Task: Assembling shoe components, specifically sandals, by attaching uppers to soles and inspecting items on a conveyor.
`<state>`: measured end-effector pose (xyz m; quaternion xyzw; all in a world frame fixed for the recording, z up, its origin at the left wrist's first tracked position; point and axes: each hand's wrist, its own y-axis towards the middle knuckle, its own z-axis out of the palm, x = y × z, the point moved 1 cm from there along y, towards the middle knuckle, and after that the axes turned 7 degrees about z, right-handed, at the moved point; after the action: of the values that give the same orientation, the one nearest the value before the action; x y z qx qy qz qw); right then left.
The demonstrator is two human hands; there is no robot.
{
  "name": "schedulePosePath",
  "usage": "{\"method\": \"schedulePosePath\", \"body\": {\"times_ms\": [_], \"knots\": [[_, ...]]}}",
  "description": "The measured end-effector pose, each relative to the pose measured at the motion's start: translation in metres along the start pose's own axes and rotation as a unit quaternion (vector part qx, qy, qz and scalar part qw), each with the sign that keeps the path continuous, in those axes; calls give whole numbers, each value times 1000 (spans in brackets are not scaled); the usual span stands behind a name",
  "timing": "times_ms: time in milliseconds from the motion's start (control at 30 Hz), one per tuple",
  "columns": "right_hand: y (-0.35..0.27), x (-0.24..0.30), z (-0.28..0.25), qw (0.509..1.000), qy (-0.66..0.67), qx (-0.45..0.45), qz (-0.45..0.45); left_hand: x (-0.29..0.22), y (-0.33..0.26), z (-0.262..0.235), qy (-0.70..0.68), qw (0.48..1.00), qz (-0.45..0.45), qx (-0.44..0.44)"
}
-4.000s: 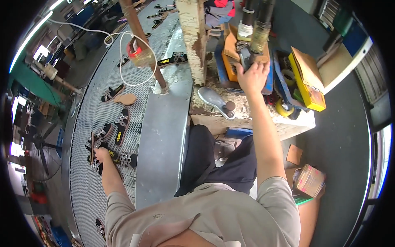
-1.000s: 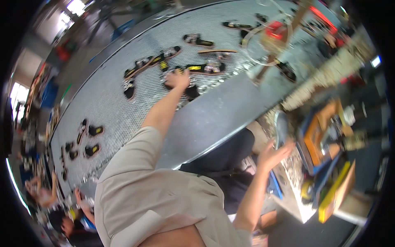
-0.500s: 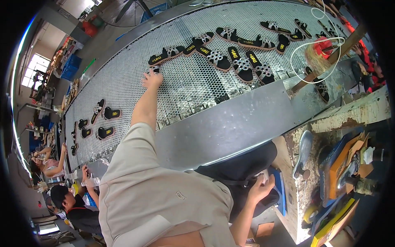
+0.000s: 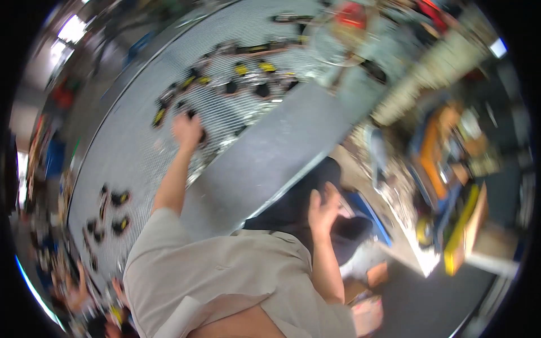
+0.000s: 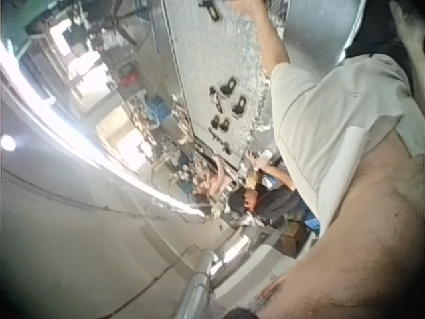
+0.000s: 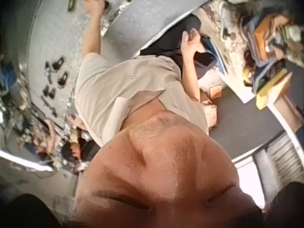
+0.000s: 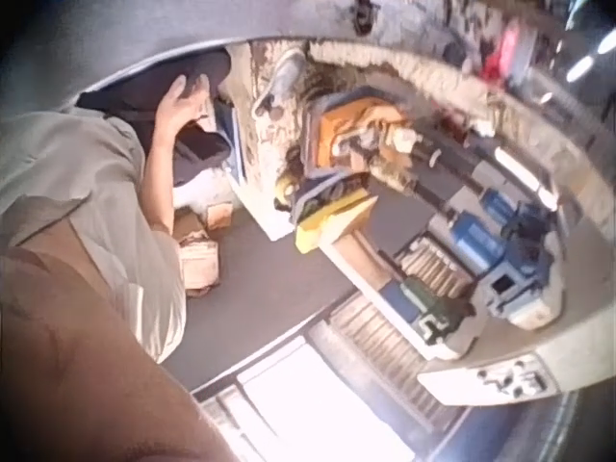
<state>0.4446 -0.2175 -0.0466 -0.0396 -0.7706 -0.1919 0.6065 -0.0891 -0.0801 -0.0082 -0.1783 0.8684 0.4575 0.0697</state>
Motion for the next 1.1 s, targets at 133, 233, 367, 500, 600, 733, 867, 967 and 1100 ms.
{"method": "schedulePosePath", "body": {"times_ms": [133, 233, 367, 500, 600, 733, 867, 967, 1100], "knots": [[49, 14, -52, 985, -114, -111, -68, 9, -32, 10, 59, 990, -70, 106], [87, 21, -116, 956, -158, -227, -95, -9, -39, 11, 167, 983, -57, 42], [135, 31, -191, 876, -237, -383, -170, -46, -19, 5, 133, 968, -151, 151], [183, 58, -227, 809, -288, -483, -171, -66, 29, 19, 33, 940, -270, 206], [228, 81, -230, 816, -304, -461, -167, -39, 66, 48, -79, 893, -396, 200], [285, 80, -228, 808, -366, -461, -34, -53, 91, 82, -295, 739, -601, 69], [319, 63, -235, 809, -349, -473, 7, -25, 109, 102, -223, 739, -551, 316], [319, 55, -253, 807, -351, -476, -1, -71, 119, 109, -171, 762, -518, 350], [254, 69, -209, 870, -218, -423, -129, -24, 121, 92, -390, 690, -575, 202]]}}
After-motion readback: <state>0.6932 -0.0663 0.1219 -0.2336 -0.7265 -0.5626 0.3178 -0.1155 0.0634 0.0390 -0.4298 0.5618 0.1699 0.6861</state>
